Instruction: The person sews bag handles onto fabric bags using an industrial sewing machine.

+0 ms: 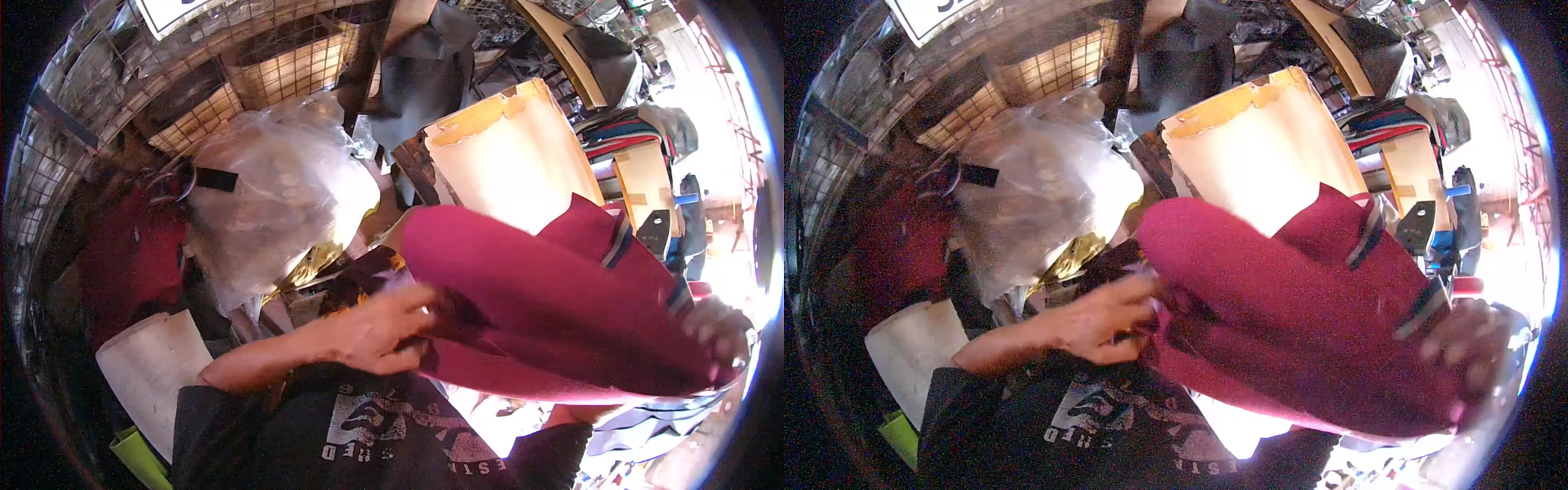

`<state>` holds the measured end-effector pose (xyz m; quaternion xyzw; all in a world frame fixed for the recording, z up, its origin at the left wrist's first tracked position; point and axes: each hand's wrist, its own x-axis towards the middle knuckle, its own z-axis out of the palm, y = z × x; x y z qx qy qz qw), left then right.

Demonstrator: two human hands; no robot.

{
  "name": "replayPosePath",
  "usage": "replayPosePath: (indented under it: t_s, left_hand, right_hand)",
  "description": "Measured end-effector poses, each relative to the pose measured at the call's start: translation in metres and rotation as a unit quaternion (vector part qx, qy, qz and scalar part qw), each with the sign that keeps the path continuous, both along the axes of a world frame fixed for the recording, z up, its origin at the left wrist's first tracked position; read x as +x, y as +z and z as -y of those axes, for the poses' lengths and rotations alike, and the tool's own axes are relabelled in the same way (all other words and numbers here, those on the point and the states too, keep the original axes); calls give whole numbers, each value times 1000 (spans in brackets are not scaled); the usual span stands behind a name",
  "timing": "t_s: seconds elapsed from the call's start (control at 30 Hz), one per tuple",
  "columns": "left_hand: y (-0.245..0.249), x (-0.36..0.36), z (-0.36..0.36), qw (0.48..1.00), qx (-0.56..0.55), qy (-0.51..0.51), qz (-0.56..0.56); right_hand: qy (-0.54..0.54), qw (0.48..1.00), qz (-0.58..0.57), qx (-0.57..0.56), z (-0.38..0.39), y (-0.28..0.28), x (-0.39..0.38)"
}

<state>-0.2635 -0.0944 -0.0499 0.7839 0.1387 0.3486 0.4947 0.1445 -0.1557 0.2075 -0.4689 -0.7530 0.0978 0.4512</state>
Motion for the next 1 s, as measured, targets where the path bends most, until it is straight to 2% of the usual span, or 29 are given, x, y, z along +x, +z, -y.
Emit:
replayPosePath:
  t_s: [0.03,0.07,0.13,0.23,0.33,0.43,0.57,0.67,0.7,0.8,0.83,0.93,0.97,1.0]
  left_hand:
    - [-7,2,-9,991,93,97,-14]
    - [-9,-3,-17,989,95,112,-25]
    - [16,-18,-27,990,60,111,-57]
    - [27,-21,-44,983,171,54,-33]
    - [34,-7,-55,987,133,-92,-12]
    - [1,32,-48,961,62,-258,83]
    - [-23,79,-18,906,-41,-366,207]
    - [-6,63,-26,856,-169,-473,123]
    - [-10,56,-26,879,-126,-421,187]
    - [2,3,-40,934,-130,-308,124]
    - [10,-12,-42,960,-81,-243,110]
    - [23,-47,-49,984,7,-175,-31]
    - [34,-59,-56,990,43,-114,-68]
    - [49,-76,-65,977,70,-55,-196]
  right_hand:
    - [-19,1000,-8,9,11,-4,2]
    - [-38,999,-15,17,21,-8,2]
    - [-75,996,-34,32,43,-19,1]
    - [-119,990,-55,43,65,-30,1]
    - [-162,983,-70,45,82,-36,1]
    - [-186,978,-84,46,86,-43,5]
    - [-206,973,-94,51,78,-49,16]
    - [-202,973,-105,49,55,-50,28]
    - [-199,973,-109,50,47,-50,30]
    - [-183,975,-115,51,19,-48,37]
    - [-175,977,-114,51,7,-46,40]
    - [-140,981,-122,47,-36,-43,41]
    - [-123,984,-123,44,-57,-39,38]
    - [-100,986,-125,36,-78,-37,34]
